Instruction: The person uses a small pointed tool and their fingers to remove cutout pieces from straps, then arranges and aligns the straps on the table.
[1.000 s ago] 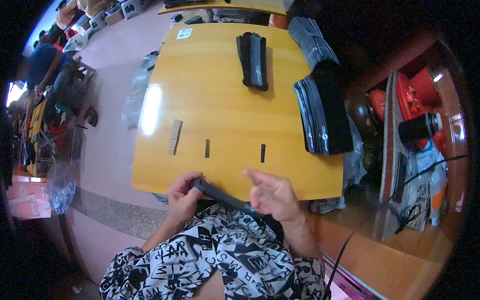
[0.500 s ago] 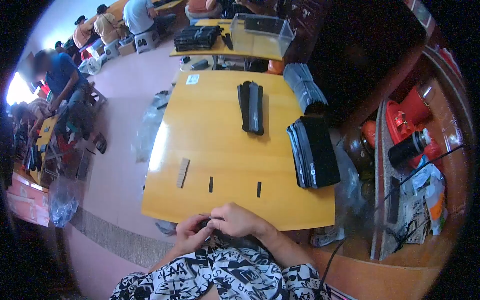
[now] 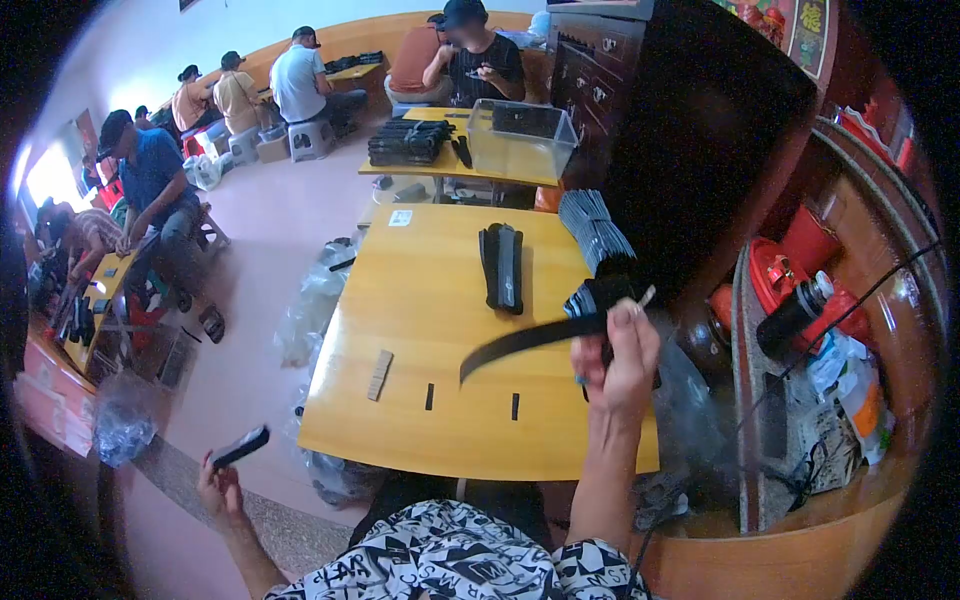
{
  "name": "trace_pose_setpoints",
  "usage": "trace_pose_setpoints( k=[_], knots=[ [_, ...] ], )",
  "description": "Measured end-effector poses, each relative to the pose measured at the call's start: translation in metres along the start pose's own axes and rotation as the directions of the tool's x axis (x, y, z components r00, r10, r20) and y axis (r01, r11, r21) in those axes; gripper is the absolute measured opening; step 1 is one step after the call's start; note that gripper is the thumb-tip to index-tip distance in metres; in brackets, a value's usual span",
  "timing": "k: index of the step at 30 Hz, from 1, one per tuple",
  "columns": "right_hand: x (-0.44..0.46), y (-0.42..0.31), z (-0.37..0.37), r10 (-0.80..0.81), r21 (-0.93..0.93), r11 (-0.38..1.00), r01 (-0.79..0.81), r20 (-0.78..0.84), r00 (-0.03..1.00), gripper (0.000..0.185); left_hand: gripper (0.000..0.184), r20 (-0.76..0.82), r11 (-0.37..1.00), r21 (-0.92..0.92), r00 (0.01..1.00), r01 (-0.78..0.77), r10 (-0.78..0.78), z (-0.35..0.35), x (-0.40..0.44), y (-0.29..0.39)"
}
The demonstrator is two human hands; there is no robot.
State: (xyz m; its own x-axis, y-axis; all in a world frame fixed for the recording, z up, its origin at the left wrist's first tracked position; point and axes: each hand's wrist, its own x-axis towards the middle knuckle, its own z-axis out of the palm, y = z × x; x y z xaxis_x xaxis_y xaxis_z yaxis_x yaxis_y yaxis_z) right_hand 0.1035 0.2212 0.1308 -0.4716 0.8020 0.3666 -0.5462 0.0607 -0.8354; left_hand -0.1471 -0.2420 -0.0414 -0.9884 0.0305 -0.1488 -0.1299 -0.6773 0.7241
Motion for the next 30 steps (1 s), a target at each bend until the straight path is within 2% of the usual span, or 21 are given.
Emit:
trace_pose_setpoints(
  k=[1,2,3,5,6,9,11,13,15,17,18,22,25,29,30],
  knots=[
    [0.015,0.002,0.003,0.072,0.055,0.996,-0.075,0.063,0.995,0.026,0.026,-0.038,0.999,0.033,0.998,-0.041,0.042,0.006,-0.014,0.015],
    [0.022,0.009,0.019,0.221,0.040,0.975,-0.221,-0.013,0.975,0.020,0.025,-0.079,0.995,0.071,0.994,-0.074,0.080,0.008,-0.026,0.021],
    [0.031,0.025,0.027,0.250,0.022,0.967,-0.255,0.124,0.960,0.017,0.025,-0.007,0.996,0.073,0.999,-0.048,0.048,0.003,-0.030,0.016],
    [0.040,0.052,0.051,0.299,0.083,0.940,-0.330,0.258,0.918,0.019,0.025,0.135,0.997,0.083,0.991,0.002,-0.014,-0.006,-0.037,0.000],
    [0.044,0.064,0.060,0.238,0.077,0.960,-0.270,0.290,0.927,0.020,0.025,0.177,0.996,0.087,0.984,0.008,-0.024,0.010,-0.045,-0.011],
    [0.057,0.097,0.054,0.234,0.042,0.968,-0.247,0.203,0.951,0.019,0.027,0.217,0.992,0.081,0.970,0.097,-0.112,0.070,-0.066,-0.048],
    [0.058,0.121,0.030,0.310,-0.200,0.935,-0.294,0.054,0.949,0.022,0.027,0.316,0.984,0.093,0.933,0.151,-0.173,0.095,-0.072,-0.073],
    [0.055,0.146,0.003,0.334,-0.419,0.839,-0.347,-0.106,0.937,0.024,0.027,0.420,0.962,0.205,0.872,0.179,-0.252,0.116,-0.075,-0.095],
    [0.055,0.188,-0.032,0.283,-0.584,0.736,-0.342,-0.194,0.939,0.028,0.026,0.411,0.916,0.338,0.842,0.217,-0.351,0.138,-0.083,-0.116],
    [0.057,0.209,-0.061,0.221,-0.824,0.502,-0.265,-0.174,0.960,0.031,0.027,0.496,0.901,0.370,0.773,0.225,-0.396,0.147,-0.086,-0.141],
    [0.056,0.214,-0.068,0.197,-0.907,0.359,-0.220,-0.156,0.968,0.033,0.029,0.483,0.883,0.420,0.772,0.210,-0.414,0.154,-0.092,-0.149],
    [0.045,0.160,-0.035,0.233,-0.970,-0.057,-0.236,-0.242,0.942,0.049,0.028,0.483,0.822,0.466,0.684,0.328,-0.546,0.163,-0.098,-0.171],
    [0.049,0.149,-0.013,0.197,-0.997,-0.070,-0.031,-0.045,0.979,0.051,0.028,0.486,0.803,0.481,0.656,0.351,-0.577,0.160,-0.100,-0.180],
    [0.076,0.164,-0.002,0.327,-0.982,-0.150,0.116,0.062,0.943,0.058,0.028,0.506,0.795,0.506,0.631,0.335,-0.588,0.157,-0.093,-0.179],
    [0.086,0.174,-0.006,0.390,-0.981,-0.161,0.113,0.042,0.920,0.064,0.029,0.510,0.796,0.504,0.628,0.336,-0.588,0.155,-0.093,-0.180]
  ],
)
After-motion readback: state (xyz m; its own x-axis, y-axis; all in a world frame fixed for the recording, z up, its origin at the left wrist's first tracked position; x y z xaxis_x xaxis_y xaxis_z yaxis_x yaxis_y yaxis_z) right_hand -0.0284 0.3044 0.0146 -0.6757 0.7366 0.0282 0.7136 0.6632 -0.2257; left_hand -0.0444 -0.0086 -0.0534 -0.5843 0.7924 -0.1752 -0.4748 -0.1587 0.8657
